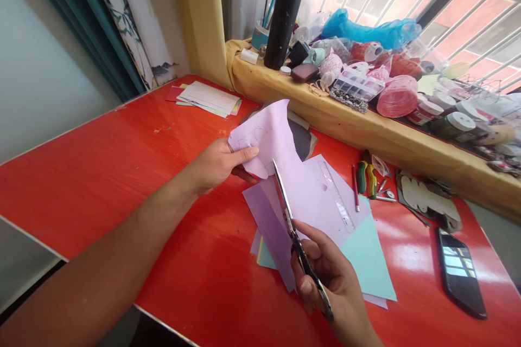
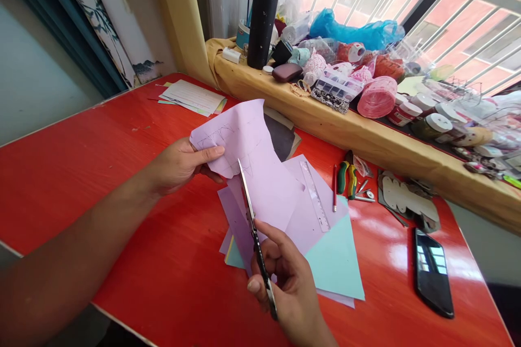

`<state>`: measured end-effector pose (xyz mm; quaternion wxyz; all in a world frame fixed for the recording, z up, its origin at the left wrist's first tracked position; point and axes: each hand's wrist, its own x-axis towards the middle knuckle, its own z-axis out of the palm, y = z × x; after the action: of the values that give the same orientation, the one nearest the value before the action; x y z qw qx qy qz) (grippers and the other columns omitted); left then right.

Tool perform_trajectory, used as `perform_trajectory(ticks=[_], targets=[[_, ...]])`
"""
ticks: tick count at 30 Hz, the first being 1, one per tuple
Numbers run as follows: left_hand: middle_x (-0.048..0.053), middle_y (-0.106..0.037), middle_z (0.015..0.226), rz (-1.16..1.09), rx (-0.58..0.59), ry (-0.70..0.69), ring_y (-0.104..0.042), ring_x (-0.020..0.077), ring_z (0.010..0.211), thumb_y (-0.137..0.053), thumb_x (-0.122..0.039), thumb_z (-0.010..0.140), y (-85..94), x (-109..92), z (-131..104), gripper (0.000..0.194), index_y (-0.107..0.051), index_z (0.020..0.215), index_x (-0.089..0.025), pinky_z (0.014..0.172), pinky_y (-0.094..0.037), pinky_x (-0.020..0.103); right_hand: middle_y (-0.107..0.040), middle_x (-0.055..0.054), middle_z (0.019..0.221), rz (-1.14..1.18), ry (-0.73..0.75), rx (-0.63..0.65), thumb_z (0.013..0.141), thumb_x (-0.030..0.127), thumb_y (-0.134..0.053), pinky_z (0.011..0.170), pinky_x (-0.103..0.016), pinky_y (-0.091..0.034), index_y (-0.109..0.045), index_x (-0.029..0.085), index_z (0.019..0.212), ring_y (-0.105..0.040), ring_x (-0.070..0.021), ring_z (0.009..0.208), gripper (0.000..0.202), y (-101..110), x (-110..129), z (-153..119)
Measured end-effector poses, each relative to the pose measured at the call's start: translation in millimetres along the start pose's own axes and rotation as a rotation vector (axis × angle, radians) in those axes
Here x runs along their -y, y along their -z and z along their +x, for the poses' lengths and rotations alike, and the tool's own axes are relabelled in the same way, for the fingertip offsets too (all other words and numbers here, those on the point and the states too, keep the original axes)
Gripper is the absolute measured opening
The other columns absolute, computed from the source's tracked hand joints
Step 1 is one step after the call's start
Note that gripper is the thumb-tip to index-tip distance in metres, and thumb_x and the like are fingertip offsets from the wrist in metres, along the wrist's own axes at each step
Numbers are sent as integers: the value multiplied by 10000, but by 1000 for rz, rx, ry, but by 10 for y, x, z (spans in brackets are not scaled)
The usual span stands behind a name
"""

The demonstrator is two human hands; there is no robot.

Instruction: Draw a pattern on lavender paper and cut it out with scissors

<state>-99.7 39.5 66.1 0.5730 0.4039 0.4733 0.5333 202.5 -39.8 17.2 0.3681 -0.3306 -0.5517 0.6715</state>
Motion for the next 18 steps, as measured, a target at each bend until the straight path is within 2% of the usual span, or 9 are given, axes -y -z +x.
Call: perform_trajectory(ticks=[10,18], targets=[[94,-830,883,16,20,-1,-801,276,784,-944,-496,827,9,10,-4,380,-815,943,-158,702,-734,422,-527,52,700,-33,-12,-12,964,594,-857,419,-237,-366,-660,257,1579,-399,-101,454,728,-2,-11,0],[84,-828,887,23,6,6,-806,284,807,-946,-488,814,12,7,6,384,-814,967,-160,692,-731,415,-532,58,688,-26,9,9,984,538,-862,447,-235,-342,-674,271,1570,-400,-103,471,671,-8,29,18]])
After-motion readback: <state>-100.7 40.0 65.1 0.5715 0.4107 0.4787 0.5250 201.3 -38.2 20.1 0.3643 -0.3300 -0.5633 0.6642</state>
